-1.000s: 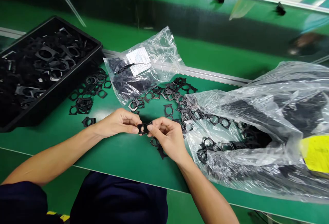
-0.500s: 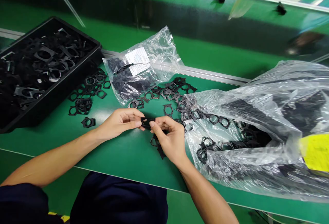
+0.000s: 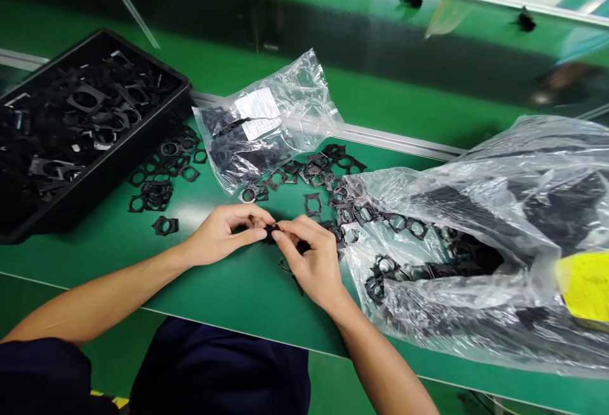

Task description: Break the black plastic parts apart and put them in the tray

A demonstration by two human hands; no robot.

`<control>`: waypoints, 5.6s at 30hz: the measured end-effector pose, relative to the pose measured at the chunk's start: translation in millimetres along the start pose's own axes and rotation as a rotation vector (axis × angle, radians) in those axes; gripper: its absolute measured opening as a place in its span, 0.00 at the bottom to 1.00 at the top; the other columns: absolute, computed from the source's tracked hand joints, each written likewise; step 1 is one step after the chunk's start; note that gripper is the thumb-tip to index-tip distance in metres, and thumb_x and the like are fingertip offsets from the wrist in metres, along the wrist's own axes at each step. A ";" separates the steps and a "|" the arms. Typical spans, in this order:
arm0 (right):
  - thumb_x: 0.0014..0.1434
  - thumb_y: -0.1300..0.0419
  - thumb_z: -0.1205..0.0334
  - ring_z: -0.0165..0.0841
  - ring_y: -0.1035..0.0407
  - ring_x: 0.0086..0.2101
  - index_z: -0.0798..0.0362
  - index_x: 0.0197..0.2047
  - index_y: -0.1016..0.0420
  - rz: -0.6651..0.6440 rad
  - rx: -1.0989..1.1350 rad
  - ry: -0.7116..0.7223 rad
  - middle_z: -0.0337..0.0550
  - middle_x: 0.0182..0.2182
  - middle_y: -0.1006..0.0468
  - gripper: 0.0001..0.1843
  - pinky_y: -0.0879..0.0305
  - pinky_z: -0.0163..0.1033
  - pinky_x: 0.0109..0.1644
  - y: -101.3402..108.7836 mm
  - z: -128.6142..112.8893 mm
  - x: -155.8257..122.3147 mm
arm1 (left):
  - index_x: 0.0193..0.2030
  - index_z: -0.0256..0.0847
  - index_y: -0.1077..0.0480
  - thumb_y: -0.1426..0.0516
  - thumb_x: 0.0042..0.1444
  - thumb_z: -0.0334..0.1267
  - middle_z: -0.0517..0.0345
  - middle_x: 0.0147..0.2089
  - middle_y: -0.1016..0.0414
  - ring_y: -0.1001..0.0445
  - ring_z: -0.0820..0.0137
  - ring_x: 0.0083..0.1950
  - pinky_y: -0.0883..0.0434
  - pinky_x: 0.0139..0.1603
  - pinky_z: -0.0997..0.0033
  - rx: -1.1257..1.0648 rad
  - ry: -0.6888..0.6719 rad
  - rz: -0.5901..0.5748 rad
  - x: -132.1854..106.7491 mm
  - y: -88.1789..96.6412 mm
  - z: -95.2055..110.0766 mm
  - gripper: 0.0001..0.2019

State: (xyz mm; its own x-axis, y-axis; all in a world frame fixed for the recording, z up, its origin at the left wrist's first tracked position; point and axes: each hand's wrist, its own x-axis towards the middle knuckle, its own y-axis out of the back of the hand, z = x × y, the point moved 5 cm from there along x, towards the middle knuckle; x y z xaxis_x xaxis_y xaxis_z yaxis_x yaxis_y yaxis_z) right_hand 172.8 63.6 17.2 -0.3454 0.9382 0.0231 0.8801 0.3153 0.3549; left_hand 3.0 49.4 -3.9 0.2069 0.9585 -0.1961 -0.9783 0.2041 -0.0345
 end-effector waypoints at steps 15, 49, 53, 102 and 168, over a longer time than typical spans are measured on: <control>0.62 0.35 0.50 0.31 0.31 0.29 0.51 0.33 0.23 -0.045 0.182 -0.119 0.41 0.30 0.26 0.13 0.28 0.36 0.34 -8.3 7.7 -1.8 | 0.43 0.37 0.26 0.30 0.52 0.47 0.56 0.34 0.20 0.22 0.71 0.33 0.24 0.37 0.72 -0.312 0.100 0.043 3.8 0.6 -11.5 0.19; 0.60 0.32 0.48 0.29 0.32 0.25 0.51 0.29 0.21 -0.097 0.331 -0.184 0.39 0.26 0.25 0.16 0.33 0.35 0.30 -8.3 1.4 0.5 | 0.34 0.34 0.21 0.26 0.44 0.43 0.54 0.32 0.17 0.19 0.70 0.32 0.21 0.38 0.71 -0.371 0.200 0.001 3.9 3.4 -12.2 0.16; 0.60 0.32 0.49 0.30 0.30 0.24 0.52 0.29 0.20 -0.074 0.329 -0.175 0.40 0.25 0.24 0.15 0.31 0.35 0.30 -6.4 0.4 -0.6 | 0.34 0.34 0.19 0.25 0.43 0.46 0.53 0.32 0.17 0.18 0.68 0.32 0.20 0.37 0.70 -0.428 0.246 -0.071 4.0 0.1 -15.7 0.18; 0.52 0.25 0.51 0.31 0.23 0.28 0.51 0.35 0.17 0.001 0.476 -0.288 0.39 0.28 0.19 0.13 0.23 0.36 0.36 -6.4 11.6 -1.1 | 0.37 0.36 0.21 0.32 0.53 0.38 0.56 0.32 0.17 0.18 0.71 0.32 0.22 0.37 0.76 -0.145 0.021 0.066 1.3 3.8 -2.1 0.08; 0.66 0.48 0.66 0.43 0.30 0.36 0.54 0.50 0.21 0.127 -0.774 0.405 0.50 0.35 0.25 0.15 0.31 0.46 0.38 23.0 16.5 18.2 | 0.54 0.43 0.24 0.44 0.64 0.32 0.48 0.56 0.20 0.27 0.56 0.56 0.31 0.55 0.53 1.620 -0.426 0.136 -16.7 135.4 71.3 0.14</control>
State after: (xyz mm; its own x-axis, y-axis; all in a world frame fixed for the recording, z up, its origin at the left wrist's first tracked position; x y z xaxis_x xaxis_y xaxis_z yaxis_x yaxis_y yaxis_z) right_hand 192.1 90.4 10.3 -0.4780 0.7907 0.3825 0.5031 -0.1105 0.8571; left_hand -132.5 75.2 64.6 0.3794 0.9116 0.1581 -0.0292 -0.1590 0.9869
